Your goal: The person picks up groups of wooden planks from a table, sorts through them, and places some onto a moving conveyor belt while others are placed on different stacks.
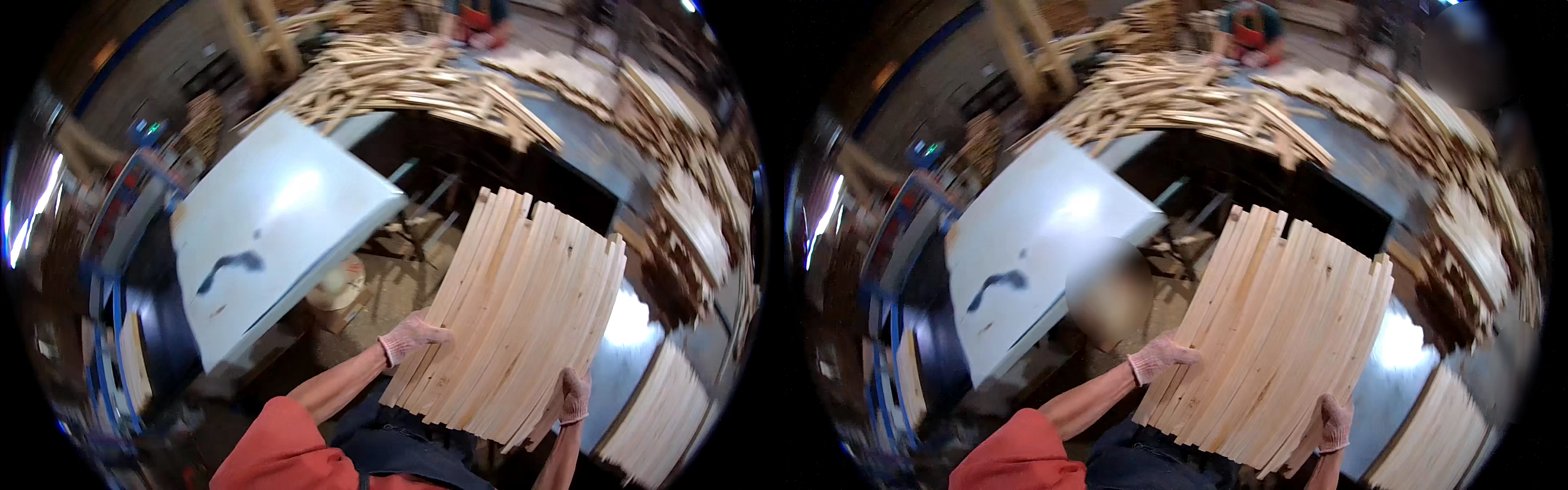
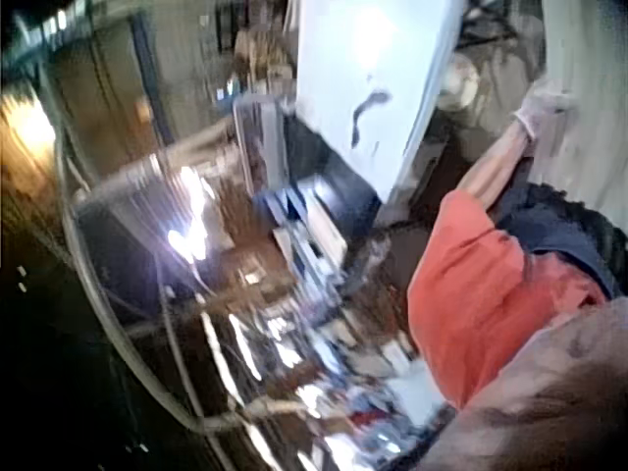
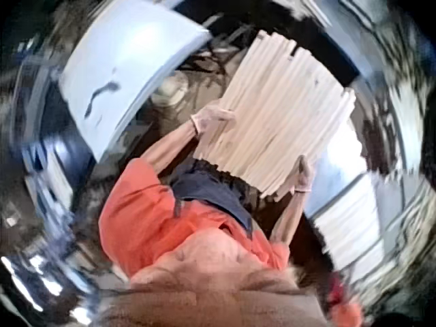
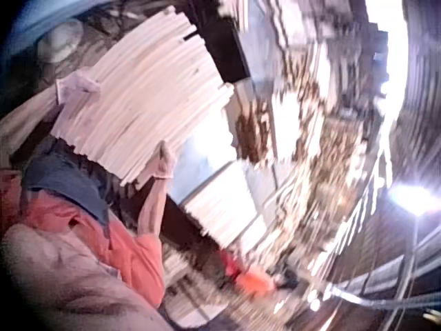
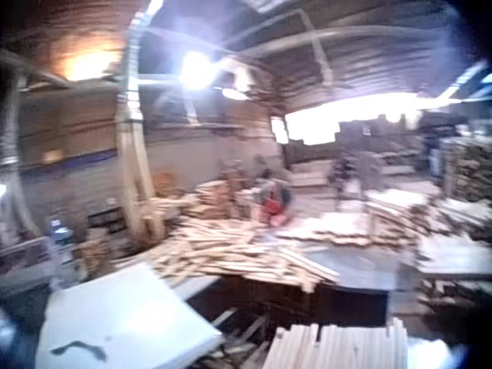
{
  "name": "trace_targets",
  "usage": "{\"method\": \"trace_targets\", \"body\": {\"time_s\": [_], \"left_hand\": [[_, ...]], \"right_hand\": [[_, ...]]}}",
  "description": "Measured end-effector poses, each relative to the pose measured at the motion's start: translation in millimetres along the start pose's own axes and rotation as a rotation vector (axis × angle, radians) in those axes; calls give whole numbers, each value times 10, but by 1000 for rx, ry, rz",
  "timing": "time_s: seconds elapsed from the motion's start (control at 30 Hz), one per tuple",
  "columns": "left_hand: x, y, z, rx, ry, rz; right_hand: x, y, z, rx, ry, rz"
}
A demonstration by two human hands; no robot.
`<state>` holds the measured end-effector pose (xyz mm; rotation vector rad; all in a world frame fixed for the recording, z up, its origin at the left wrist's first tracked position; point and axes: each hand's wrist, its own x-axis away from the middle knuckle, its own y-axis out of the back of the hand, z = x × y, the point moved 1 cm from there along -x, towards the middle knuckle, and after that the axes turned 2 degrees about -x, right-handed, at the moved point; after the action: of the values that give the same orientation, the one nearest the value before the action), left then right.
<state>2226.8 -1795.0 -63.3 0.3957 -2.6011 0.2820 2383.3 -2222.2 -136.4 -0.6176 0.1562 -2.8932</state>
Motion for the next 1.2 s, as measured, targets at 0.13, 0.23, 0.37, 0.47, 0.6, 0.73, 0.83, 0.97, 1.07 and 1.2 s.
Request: {"method": "trace_targets", "body": {"time_s": [0.13,0.23,0.37,0.47,0.6,0.73,0.83,0.97,1.07,1.2], "left_hand": [[843,879,-308,7,-110,-123],[1438,1923,105,113,-276,-217],[2388,2897,196,371,-179,-404],[3133,3623,478,279,-165,-551],[3705,4158,707,454,-45,-743],[3993,4698,982,421,92,-952],[4110,4879,662,301,86,-1002],[4264,5766,985,-113,268,-1114],[4623,6285,723,-413,551,-940],[4915,6665,913,-367,595,-1289]], "right_hand": [[-18,-1256,515,-66,104,257],[331,-2654,755,-109,86,517],[451,-3993,507,-24,-15,754],[936,-5229,237,17,-71,929],[1314,-6323,70,262,-162,1039],[1739,-7186,-13,400,-197,1113],[1353,-7556,-393,335,-249,1118],[1675,-8282,-601,330,-310,1227],[1821,-8698,-880,355,-279,1189],[2361,-9344,-1360,342,-158,1322]]}}
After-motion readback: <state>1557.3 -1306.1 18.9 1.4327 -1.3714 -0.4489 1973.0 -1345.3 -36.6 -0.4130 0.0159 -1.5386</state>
